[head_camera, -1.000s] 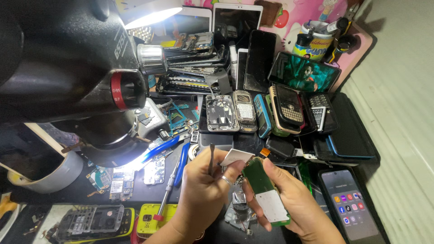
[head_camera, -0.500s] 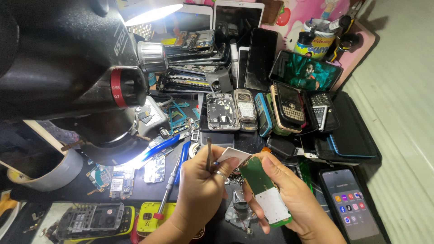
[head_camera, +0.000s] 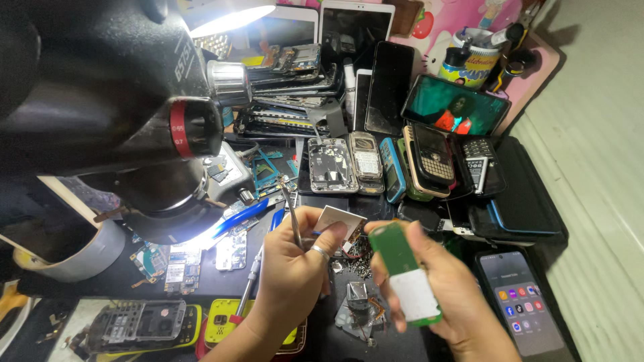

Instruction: The person disassembles and reassembles several old mobile phones on a cluttered workbench. They use a screwdriver to remove screws, separate phone casings, and handle internal circuit boards and batteries. The person repeatedly opens and closes different phone models, manipulating small components with their hands.

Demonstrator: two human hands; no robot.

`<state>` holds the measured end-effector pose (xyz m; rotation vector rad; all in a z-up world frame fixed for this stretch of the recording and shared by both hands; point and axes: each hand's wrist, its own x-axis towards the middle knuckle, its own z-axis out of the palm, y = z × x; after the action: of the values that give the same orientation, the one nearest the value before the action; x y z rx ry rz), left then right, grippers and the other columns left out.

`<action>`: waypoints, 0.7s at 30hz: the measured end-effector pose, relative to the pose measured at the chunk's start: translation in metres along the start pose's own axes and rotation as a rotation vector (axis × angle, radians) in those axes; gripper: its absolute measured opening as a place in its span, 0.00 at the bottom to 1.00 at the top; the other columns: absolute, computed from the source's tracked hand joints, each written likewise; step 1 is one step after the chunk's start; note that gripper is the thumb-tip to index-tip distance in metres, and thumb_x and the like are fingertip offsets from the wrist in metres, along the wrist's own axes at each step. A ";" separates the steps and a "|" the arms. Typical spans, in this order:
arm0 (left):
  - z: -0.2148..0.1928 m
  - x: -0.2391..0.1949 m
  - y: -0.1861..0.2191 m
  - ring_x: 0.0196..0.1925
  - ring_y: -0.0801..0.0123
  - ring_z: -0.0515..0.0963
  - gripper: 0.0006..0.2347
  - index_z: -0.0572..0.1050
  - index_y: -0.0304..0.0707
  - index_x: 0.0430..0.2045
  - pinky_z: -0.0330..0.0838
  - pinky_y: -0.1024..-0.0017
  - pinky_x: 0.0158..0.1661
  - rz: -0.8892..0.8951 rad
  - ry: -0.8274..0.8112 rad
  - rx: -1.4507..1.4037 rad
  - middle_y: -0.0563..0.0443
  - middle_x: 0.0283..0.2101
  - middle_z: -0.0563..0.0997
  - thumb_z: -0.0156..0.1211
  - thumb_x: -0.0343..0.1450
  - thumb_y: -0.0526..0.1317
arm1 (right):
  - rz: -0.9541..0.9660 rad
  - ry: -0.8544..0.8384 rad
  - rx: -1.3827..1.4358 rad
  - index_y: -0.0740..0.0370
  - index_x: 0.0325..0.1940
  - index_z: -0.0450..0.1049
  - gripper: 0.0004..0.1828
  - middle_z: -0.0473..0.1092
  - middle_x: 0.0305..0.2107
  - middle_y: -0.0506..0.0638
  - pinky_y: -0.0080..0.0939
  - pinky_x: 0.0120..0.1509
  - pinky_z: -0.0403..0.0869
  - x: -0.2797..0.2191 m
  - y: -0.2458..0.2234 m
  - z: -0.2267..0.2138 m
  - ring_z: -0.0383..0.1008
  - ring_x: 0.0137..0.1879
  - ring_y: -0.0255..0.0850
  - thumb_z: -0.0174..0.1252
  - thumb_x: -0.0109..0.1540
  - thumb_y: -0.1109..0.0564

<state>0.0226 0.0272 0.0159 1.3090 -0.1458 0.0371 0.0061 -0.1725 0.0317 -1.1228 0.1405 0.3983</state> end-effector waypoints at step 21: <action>0.018 -0.004 -0.016 0.34 0.81 0.81 0.06 0.78 0.31 0.43 0.73 0.82 0.35 0.124 -0.148 0.050 0.51 0.35 0.85 0.59 0.74 0.32 | -0.074 0.352 -1.578 0.38 0.67 0.60 0.43 0.77 0.43 0.55 0.57 0.48 0.74 -0.024 -0.019 -0.025 0.77 0.49 0.56 0.72 0.52 0.54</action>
<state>0.0193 0.0060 0.0047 1.3510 -0.3538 0.0495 -0.0059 -0.2081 0.0445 -2.7472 0.0719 0.1835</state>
